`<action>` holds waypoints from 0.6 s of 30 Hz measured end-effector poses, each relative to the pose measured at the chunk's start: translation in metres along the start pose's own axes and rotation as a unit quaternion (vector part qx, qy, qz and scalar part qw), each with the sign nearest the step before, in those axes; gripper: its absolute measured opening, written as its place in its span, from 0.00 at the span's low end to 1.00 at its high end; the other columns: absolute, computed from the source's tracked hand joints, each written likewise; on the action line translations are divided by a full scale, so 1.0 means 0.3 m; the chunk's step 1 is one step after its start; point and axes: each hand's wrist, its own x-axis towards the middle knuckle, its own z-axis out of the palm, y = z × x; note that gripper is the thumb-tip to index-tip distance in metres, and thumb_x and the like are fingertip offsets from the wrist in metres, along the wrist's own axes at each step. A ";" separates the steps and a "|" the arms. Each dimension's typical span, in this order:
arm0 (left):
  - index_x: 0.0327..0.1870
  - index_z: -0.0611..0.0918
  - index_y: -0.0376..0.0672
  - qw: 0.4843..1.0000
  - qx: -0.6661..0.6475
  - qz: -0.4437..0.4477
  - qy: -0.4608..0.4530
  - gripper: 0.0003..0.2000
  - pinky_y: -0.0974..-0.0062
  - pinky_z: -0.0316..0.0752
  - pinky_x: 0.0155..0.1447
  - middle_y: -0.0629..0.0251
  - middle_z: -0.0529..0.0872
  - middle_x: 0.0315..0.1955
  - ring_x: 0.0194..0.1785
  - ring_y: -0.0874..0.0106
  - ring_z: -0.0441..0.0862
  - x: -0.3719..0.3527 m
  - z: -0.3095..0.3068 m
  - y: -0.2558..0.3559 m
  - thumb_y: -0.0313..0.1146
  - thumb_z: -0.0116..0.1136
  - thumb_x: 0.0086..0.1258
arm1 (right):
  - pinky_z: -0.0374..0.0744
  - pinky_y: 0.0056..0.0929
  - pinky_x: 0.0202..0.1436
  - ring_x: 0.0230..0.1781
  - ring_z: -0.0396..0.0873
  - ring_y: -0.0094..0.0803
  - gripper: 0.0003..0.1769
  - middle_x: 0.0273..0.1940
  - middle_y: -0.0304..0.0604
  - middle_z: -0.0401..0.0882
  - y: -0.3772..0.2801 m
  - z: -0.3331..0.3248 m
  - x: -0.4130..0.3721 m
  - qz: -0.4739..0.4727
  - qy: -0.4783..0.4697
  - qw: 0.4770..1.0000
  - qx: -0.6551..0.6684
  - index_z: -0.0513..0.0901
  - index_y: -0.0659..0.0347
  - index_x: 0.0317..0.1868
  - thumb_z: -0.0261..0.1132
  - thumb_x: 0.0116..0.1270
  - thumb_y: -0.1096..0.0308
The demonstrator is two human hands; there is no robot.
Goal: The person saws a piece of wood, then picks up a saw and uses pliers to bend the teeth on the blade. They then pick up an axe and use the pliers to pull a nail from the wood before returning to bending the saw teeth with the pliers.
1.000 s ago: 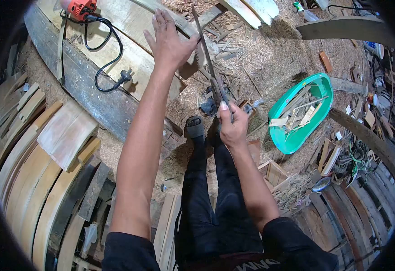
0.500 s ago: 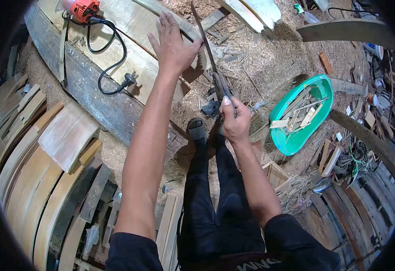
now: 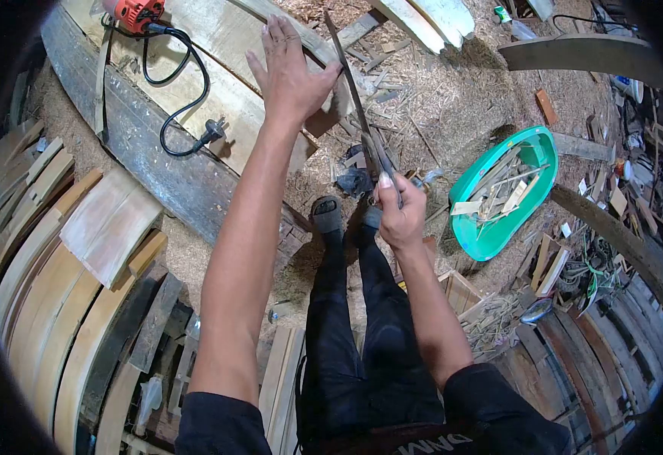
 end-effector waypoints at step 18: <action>0.76 0.56 0.37 0.994 -0.102 -0.029 0.020 0.40 0.43 0.35 0.78 0.49 0.52 0.77 0.81 0.54 0.46 0.038 -0.033 -0.007 0.52 0.55 0.69 | 0.60 0.22 0.27 0.23 0.62 0.17 0.22 0.20 0.29 0.66 0.009 0.007 0.069 -0.019 -0.007 0.999 0.027 0.73 0.62 0.23 0.55 0.76 0.59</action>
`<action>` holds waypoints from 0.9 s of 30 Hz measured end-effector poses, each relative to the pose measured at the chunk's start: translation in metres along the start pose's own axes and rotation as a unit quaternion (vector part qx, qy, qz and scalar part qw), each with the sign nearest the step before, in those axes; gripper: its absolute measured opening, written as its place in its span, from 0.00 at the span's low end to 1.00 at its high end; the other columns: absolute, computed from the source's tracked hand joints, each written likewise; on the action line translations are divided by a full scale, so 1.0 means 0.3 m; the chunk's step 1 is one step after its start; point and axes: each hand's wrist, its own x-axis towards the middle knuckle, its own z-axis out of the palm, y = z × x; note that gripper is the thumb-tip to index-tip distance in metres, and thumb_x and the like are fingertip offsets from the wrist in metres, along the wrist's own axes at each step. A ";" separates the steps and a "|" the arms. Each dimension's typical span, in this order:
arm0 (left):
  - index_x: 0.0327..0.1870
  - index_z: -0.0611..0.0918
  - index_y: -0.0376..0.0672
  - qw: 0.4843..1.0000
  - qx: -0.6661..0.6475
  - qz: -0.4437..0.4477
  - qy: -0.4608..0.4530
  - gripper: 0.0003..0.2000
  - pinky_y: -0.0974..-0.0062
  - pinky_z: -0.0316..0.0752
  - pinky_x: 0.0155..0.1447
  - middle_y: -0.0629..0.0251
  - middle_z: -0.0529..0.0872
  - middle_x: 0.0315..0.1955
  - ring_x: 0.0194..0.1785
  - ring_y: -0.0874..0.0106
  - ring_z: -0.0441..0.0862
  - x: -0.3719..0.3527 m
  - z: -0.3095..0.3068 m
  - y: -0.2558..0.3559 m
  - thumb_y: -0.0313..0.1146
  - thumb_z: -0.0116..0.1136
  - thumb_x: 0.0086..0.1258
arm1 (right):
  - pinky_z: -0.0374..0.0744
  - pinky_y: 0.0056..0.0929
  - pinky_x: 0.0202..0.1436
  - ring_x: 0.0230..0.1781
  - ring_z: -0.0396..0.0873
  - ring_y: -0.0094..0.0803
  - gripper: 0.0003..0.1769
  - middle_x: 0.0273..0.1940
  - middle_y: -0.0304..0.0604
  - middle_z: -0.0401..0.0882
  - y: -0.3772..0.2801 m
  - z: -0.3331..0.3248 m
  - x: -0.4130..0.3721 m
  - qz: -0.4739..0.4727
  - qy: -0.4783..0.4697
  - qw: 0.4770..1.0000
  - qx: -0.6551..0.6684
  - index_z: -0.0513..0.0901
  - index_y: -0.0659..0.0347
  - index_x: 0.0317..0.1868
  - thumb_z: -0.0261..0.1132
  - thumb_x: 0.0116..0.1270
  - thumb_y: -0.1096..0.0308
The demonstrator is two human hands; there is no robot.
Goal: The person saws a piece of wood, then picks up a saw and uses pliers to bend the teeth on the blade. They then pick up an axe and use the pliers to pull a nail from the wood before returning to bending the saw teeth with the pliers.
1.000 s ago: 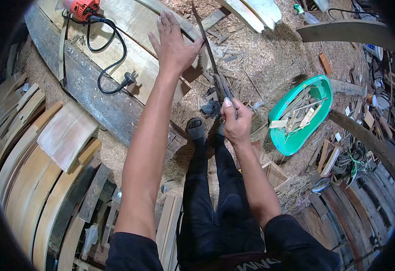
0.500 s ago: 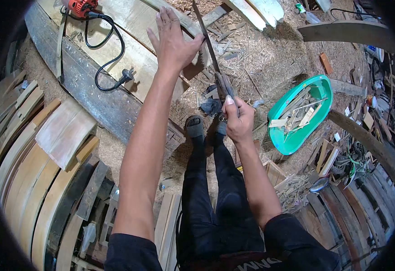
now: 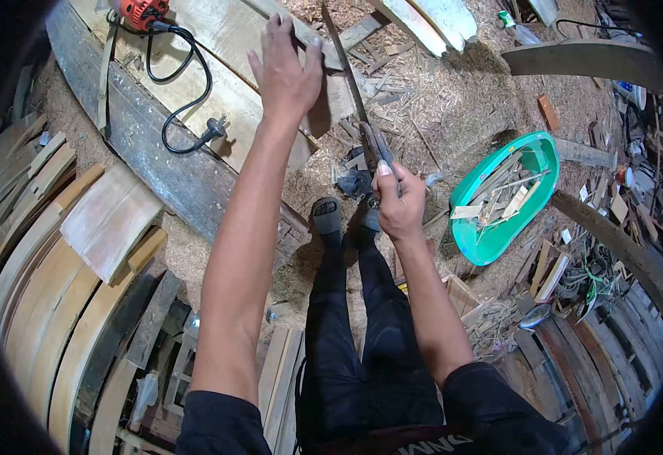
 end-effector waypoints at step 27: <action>0.75 0.59 0.34 0.980 0.174 -0.032 0.092 0.30 0.47 0.41 0.79 0.49 0.57 0.76 0.80 0.57 0.50 0.121 0.069 0.040 0.44 0.39 0.77 | 0.61 0.24 0.26 0.24 0.60 0.16 0.21 0.20 0.27 0.63 0.006 -0.010 -0.070 0.024 0.015 1.000 0.006 0.72 0.62 0.24 0.58 0.74 0.59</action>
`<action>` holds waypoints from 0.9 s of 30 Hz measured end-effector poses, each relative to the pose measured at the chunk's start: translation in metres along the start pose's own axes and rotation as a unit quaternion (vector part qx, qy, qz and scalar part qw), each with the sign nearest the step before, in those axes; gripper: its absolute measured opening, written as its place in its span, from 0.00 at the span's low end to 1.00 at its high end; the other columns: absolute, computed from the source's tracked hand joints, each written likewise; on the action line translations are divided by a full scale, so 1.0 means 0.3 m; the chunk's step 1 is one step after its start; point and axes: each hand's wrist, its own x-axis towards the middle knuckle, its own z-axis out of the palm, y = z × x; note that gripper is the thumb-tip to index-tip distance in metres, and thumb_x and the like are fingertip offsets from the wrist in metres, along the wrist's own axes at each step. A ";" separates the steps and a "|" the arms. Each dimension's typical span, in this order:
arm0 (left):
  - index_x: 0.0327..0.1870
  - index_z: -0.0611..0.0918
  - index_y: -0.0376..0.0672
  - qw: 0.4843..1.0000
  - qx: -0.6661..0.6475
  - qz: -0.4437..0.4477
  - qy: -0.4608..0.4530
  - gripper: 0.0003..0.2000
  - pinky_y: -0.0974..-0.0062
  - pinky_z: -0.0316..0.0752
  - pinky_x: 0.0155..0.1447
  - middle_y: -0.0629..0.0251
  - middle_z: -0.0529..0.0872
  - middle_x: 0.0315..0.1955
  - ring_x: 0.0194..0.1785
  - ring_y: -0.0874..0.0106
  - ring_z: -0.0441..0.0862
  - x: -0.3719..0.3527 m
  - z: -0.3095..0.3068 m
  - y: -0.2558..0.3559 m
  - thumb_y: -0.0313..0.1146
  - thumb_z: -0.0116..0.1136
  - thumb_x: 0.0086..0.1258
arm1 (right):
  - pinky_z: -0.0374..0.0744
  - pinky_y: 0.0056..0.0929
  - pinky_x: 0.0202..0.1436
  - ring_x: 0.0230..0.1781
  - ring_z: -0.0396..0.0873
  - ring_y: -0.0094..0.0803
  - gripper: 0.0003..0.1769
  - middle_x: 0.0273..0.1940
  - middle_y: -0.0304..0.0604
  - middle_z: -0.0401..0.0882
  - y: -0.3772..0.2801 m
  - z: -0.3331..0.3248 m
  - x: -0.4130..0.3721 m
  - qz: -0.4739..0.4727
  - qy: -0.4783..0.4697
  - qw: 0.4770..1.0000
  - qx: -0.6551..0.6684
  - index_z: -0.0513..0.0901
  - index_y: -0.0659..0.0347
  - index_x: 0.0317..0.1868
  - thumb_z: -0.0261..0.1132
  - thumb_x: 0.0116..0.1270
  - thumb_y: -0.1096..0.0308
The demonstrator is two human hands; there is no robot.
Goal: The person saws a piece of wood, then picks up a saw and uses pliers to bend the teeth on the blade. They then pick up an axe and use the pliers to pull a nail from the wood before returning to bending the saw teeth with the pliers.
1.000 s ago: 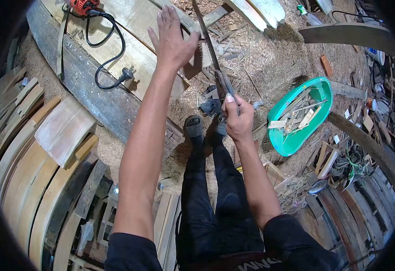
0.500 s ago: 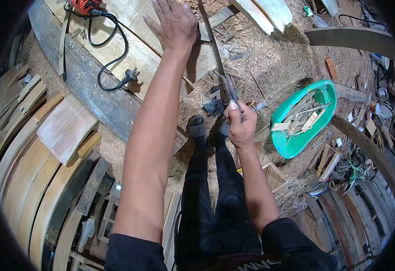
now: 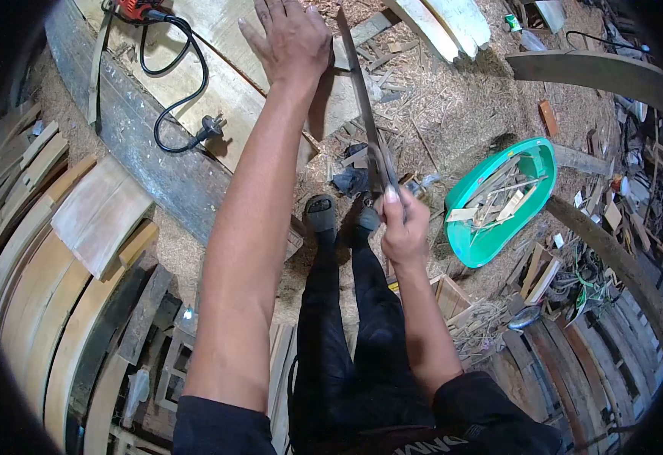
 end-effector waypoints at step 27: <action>0.74 0.60 0.30 1.000 0.003 0.007 0.014 0.31 0.52 0.40 0.80 0.45 0.58 0.75 0.79 0.55 0.51 0.001 0.013 -0.005 0.42 0.39 0.76 | 0.61 0.23 0.26 0.23 0.62 0.17 0.22 0.20 0.30 0.66 0.036 0.016 -0.016 -0.021 -0.001 1.000 0.019 0.72 0.61 0.24 0.57 0.75 0.56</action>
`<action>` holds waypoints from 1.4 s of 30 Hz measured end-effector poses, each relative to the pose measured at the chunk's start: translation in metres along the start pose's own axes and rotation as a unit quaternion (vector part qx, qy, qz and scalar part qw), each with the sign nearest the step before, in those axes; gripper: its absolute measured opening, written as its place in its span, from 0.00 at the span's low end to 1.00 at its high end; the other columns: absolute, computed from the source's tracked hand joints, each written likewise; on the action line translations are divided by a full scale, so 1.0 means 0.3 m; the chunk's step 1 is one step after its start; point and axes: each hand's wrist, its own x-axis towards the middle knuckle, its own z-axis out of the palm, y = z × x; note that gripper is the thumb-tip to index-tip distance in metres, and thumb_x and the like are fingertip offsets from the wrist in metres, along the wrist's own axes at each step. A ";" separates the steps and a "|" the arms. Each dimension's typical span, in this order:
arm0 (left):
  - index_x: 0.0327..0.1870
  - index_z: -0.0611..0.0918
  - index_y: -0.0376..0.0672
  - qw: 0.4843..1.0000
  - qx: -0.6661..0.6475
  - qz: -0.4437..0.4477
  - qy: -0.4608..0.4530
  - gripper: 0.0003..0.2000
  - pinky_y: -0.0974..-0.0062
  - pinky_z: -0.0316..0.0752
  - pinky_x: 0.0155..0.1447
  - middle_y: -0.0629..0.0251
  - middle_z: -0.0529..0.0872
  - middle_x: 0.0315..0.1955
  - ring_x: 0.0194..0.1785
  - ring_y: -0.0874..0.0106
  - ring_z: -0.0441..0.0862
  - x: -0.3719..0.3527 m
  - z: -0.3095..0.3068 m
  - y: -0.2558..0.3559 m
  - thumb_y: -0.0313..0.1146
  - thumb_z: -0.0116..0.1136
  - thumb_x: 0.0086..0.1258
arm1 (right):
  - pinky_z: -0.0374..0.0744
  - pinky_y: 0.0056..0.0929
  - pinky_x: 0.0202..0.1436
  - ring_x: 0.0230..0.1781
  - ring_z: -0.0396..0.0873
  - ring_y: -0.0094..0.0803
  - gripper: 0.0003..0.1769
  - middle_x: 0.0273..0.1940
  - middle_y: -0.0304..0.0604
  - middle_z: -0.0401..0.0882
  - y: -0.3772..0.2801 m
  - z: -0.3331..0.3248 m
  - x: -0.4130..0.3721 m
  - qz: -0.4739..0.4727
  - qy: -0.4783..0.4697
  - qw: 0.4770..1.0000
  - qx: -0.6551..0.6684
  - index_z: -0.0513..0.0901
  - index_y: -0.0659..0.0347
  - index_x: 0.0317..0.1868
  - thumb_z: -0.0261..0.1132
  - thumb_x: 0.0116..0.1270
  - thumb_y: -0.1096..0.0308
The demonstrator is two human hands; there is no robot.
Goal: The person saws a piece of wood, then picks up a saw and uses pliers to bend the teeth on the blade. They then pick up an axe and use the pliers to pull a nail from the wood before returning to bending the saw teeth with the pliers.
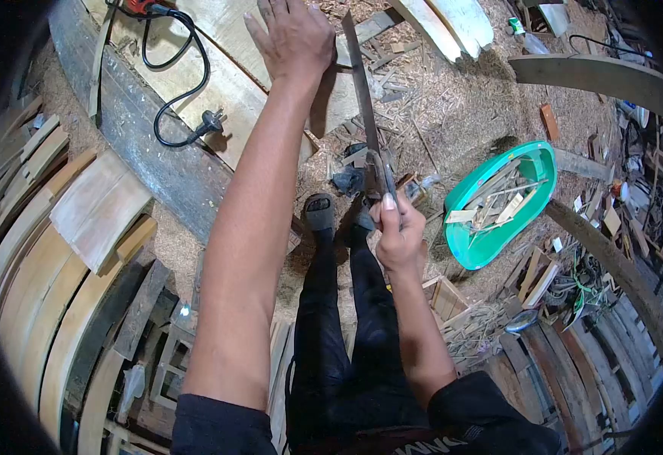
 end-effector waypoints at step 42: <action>0.72 0.62 0.27 0.999 -0.014 0.003 0.041 0.31 0.53 0.48 0.79 0.41 0.62 0.72 0.76 0.51 0.57 -0.011 0.008 -0.009 0.39 0.42 0.72 | 0.61 0.24 0.25 0.23 0.61 0.15 0.20 0.20 0.28 0.64 -0.077 0.000 0.020 0.046 0.016 0.999 -0.021 0.73 0.62 0.24 0.60 0.73 0.59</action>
